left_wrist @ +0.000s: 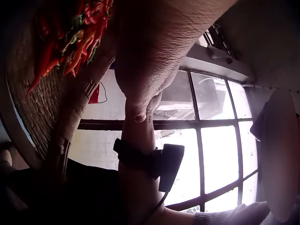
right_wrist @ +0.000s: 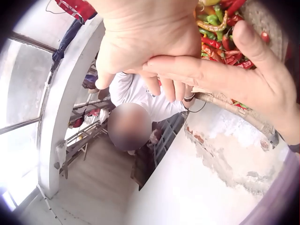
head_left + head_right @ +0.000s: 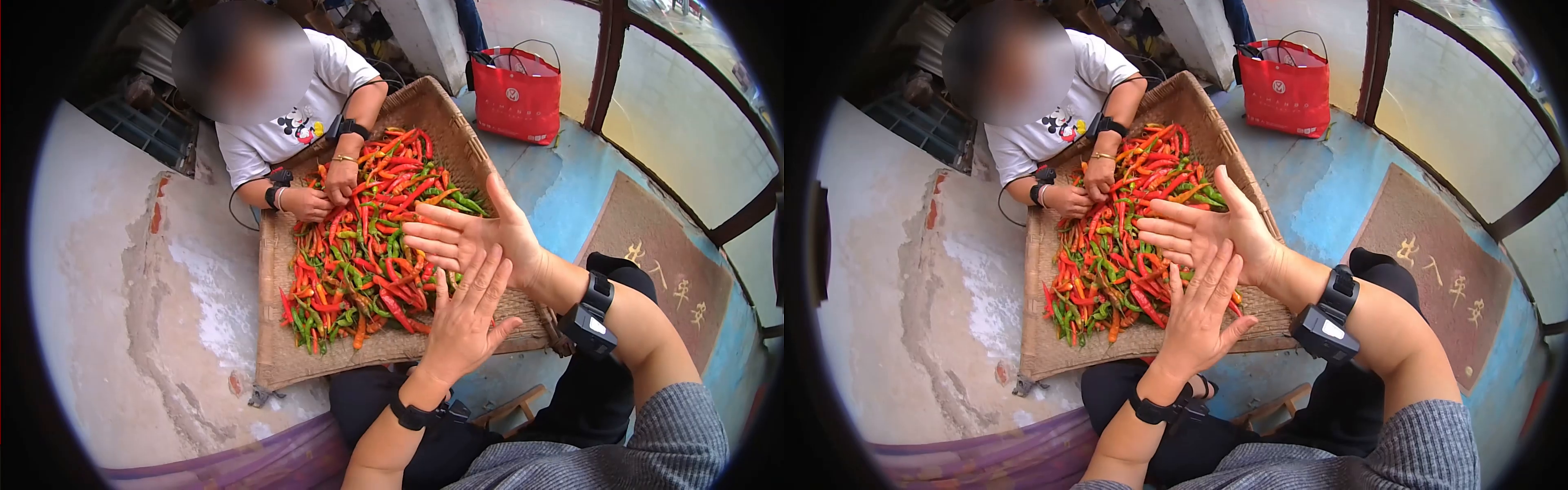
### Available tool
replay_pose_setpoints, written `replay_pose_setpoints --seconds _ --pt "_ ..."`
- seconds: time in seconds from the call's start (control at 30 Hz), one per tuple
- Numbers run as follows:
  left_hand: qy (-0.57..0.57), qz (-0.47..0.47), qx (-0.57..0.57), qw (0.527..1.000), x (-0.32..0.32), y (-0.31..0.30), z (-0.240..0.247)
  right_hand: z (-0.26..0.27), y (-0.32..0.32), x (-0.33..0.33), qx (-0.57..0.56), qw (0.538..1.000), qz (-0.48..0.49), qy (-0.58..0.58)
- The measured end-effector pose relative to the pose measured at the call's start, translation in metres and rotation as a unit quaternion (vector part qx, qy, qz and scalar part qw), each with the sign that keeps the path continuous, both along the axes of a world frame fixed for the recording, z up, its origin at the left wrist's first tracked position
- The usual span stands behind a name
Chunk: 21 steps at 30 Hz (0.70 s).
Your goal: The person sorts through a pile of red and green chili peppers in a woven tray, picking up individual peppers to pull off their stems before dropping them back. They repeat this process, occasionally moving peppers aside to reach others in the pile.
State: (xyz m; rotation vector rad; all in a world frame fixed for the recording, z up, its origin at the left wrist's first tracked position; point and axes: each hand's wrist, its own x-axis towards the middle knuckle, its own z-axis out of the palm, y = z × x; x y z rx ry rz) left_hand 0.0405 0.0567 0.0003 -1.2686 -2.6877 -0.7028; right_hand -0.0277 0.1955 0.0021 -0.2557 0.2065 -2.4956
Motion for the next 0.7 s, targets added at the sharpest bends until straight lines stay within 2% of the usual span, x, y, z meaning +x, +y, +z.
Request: replay_pose_setpoints --seconds 0.07,0.17,0.33,0.4,0.47,0.53,0.7 --pt "0.060 0.053 -0.078 0.994 -0.007 -0.006 0.003 0.001 -0.002 0.006 0.000 1.000 0.013 0.003" --pt "0.066 0.099 -0.089 0.989 -0.015 -0.017 0.003 -0.001 -0.006 0.015 0.005 0.999 0.051 -0.008" --pt "0.026 0.239 -0.088 0.967 -0.024 -0.032 0.015 -0.001 -0.002 0.010 0.003 0.998 0.032 -0.047" --pt "0.022 0.268 -0.075 0.960 -0.028 -0.046 0.007 0.001 0.004 0.004 0.127 0.991 -0.038 -0.007" --pt "0.014 0.279 -0.107 0.954 -0.029 -0.058 0.000 0.001 0.010 0.000 0.137 0.989 -0.058 -0.016" --pt "0.005 0.274 -0.112 0.955 -0.029 -0.062 -0.003 -0.006 0.013 -0.005 0.342 0.933 -0.112 -0.008" --pt "-0.025 0.250 -0.119 0.961 -0.023 -0.058 -0.001 -0.012 0.009 -0.005 0.350 0.927 -0.117 -0.069"
